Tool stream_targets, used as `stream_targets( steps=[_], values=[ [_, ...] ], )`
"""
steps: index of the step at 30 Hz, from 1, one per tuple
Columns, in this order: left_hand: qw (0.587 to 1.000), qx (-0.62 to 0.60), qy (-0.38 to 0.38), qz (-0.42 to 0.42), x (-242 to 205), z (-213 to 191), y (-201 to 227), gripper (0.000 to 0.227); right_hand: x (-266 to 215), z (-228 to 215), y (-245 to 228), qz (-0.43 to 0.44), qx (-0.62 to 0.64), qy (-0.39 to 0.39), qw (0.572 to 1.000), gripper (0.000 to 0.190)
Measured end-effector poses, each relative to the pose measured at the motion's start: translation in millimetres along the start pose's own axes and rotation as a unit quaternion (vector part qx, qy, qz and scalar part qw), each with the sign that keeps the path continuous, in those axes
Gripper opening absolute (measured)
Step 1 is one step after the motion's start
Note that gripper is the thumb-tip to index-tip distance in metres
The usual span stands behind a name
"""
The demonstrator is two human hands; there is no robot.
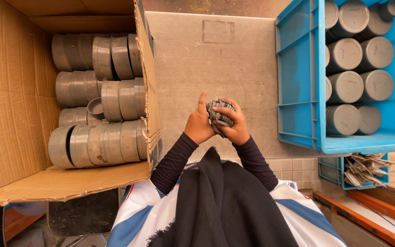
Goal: The person cleans grey plastic plumbing connectors by wiping them with a cloth and then places them into a blue storage crate.
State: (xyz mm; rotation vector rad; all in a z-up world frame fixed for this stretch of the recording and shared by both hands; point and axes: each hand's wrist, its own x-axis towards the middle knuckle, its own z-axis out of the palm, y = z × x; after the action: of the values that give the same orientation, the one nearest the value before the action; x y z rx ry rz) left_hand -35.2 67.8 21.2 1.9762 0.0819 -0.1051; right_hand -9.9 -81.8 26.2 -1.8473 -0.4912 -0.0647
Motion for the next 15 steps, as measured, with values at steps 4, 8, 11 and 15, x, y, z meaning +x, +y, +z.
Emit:
stream_targets(
  steps=[4, 8, 11, 15],
  values=[
    [0.973, 0.121, 0.065, 0.183, 8.7, 20.6, -7.6, 0.101, 7.8, -5.8, 16.3, 0.086, 0.09, -0.002, 0.992, 0.038],
    [0.929, 0.198, 0.072, 0.305, 11.7, 24.0, -0.2, 0.105, 19.2, -4.4, 16.4, 0.255, 0.282, 0.039, 0.924, 0.049],
    [0.962, 0.077, 0.083, 0.248, 11.1, 31.3, 3.2, 0.108, 24.5, -10.3, 23.1, 0.274, 0.301, 0.063, 0.912, 0.045],
    [0.961, -0.099, 0.136, 0.221, 5.9, 49.2, 11.0, 0.038, 30.2, -17.2, 33.1, 0.309, 0.36, 0.223, 0.852, 0.034]
  ],
)
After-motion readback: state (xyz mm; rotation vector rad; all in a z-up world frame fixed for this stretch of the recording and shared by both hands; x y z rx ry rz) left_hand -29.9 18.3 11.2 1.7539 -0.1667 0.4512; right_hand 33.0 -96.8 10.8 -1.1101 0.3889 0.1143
